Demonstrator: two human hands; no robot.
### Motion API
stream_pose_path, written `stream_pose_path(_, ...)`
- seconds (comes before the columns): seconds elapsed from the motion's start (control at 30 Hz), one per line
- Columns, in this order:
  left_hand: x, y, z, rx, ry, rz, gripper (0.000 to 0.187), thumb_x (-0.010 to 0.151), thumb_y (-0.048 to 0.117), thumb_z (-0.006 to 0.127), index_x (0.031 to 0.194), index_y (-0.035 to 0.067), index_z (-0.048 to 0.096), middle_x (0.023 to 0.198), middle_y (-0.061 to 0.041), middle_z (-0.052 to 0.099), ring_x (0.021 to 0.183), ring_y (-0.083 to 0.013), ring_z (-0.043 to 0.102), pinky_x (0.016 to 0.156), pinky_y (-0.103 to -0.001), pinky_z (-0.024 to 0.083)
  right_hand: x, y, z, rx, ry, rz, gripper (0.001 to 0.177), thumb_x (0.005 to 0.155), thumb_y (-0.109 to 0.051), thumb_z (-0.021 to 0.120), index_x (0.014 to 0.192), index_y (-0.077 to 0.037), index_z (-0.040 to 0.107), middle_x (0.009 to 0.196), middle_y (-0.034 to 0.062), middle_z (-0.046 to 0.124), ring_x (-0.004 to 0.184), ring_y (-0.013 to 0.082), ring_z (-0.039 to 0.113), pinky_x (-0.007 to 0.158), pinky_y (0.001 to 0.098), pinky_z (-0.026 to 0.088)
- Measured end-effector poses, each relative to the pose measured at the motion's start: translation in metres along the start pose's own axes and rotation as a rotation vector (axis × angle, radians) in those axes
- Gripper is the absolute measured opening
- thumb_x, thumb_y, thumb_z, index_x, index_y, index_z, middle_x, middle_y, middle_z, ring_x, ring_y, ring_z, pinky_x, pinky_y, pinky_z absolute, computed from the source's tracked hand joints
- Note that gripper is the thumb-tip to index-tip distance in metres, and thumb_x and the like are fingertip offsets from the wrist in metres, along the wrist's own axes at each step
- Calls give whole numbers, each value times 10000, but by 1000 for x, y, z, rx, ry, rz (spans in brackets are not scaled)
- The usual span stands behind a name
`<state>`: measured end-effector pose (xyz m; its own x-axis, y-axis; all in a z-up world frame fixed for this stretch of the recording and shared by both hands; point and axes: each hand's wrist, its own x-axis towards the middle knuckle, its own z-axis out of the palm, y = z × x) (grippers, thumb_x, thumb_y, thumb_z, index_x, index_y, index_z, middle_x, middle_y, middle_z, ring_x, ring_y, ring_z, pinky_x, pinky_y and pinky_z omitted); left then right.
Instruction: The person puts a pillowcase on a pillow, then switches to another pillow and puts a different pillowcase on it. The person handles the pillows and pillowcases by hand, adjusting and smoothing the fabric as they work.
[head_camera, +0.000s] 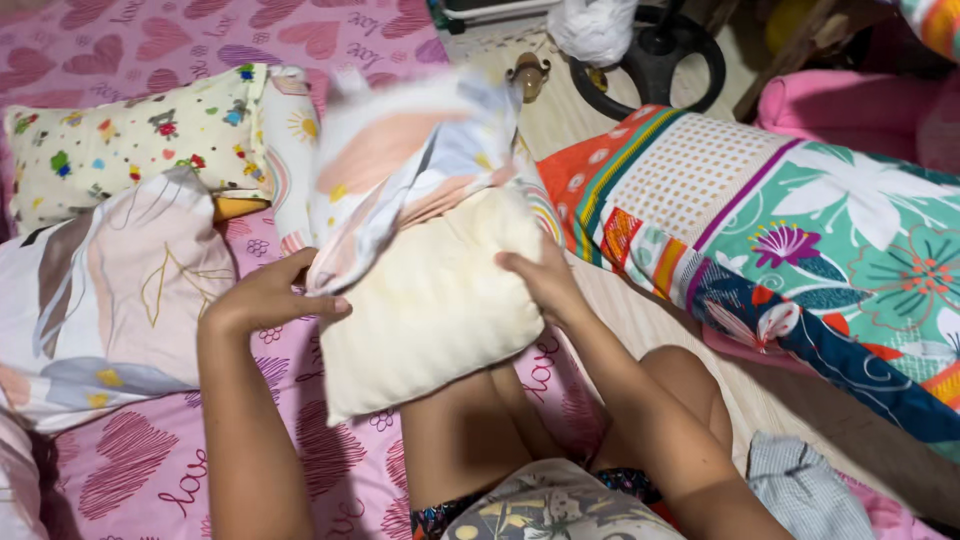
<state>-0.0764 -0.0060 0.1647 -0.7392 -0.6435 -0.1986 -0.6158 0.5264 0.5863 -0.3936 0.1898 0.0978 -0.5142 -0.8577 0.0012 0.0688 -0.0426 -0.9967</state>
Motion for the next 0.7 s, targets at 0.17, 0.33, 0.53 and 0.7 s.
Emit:
stream_pose_path(0.17, 89, 40, 5, 485, -41, -331, 905, 780, 806, 673, 1070, -44, 792, 1102, -240, 780, 1032, -366, 745, 914, -444, 554, 11, -2, 1, -76, -199, 126, 732, 797, -158, 783, 1449, -2, 488, 1305, 132, 666, 1159, 206, 655, 991, 326, 526)
stream_pose_path(0.33, 214, 90, 91, 396, 153, 78, 719, 696, 454, 830, 1243, 32, 630, 1107, -231, 686, 951, -376, 688, 817, -473, 541, 28, 0, -21, -149, -60, 273, 716, 808, -268, 813, 1402, 12, 527, 1298, 127, 643, 1146, 212, 669, 936, 343, 559)
stream_pose_path(0.53, 221, 106, 126, 108, 411, 409, 304, 848, 237, 665, 1097, 78, 736, 1075, -183, 732, 1005, -396, 683, 855, -483, 532, 50, 57, -22, 147, -8, 520, 583, 792, -263, 782, 1287, 6, 632, 1162, 161, 723, 1013, 258, 707, 858, 375, 588)
stream_pose_path(0.7, 98, 163, 124, -143, 245, 371, 198, 919, 280, 650, 1013, 128, 738, 1005, -178, 725, 946, -413, 680, 816, -491, 520, 77, 124, -6, -168, 145, 100, 531, 780, -199, 761, 1264, -5, 659, 1171, 141, 728, 1041, 226, 698, 897, 348, 554)
